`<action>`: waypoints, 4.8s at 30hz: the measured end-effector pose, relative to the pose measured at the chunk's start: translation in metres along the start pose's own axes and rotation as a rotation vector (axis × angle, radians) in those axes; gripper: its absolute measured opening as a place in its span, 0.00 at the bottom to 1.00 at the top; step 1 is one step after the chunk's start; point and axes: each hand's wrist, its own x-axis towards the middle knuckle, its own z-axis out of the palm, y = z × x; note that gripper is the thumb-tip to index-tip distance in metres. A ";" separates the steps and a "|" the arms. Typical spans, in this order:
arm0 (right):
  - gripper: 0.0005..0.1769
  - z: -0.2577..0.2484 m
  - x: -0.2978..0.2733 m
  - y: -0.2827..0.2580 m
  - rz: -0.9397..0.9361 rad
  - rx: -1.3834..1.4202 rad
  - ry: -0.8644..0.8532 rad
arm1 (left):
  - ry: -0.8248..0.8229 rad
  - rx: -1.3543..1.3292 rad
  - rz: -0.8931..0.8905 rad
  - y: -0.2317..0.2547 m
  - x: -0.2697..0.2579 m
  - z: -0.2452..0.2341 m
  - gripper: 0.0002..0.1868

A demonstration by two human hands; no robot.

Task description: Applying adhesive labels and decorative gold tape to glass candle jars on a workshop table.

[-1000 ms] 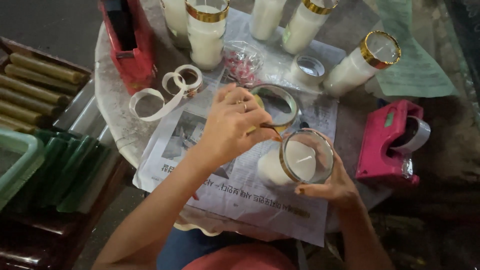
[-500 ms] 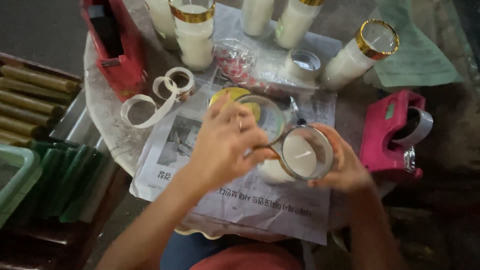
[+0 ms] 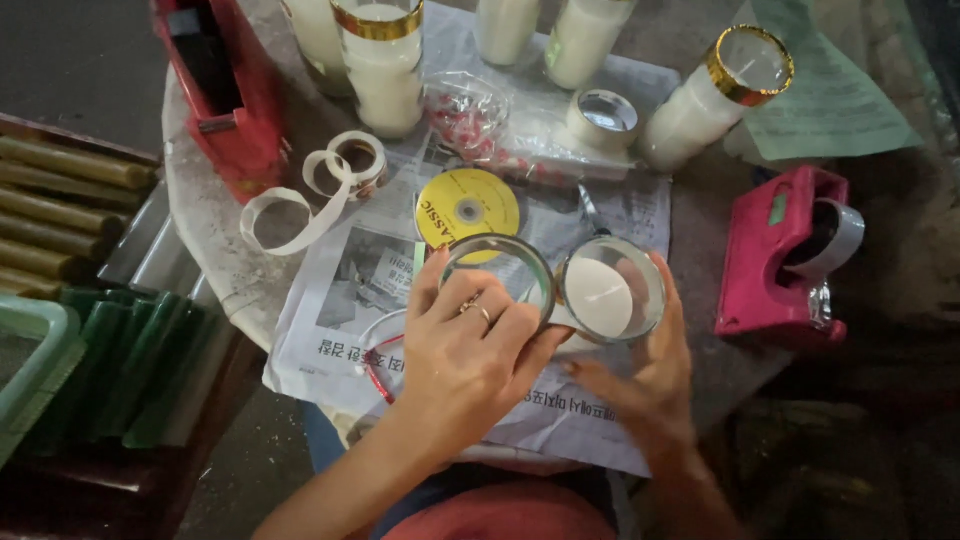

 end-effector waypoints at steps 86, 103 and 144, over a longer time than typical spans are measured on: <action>0.78 -0.045 0.036 0.038 -0.311 0.011 -0.421 | -0.103 -0.392 -0.035 -0.083 0.026 0.056 0.10; 0.53 -0.049 0.129 0.000 -0.125 0.270 -1.299 | -0.159 -0.028 0.043 -0.007 0.013 -0.003 0.16; 0.79 -0.056 0.038 0.040 -0.235 -0.266 -0.402 | -0.363 -0.288 0.065 -0.078 0.046 0.041 0.09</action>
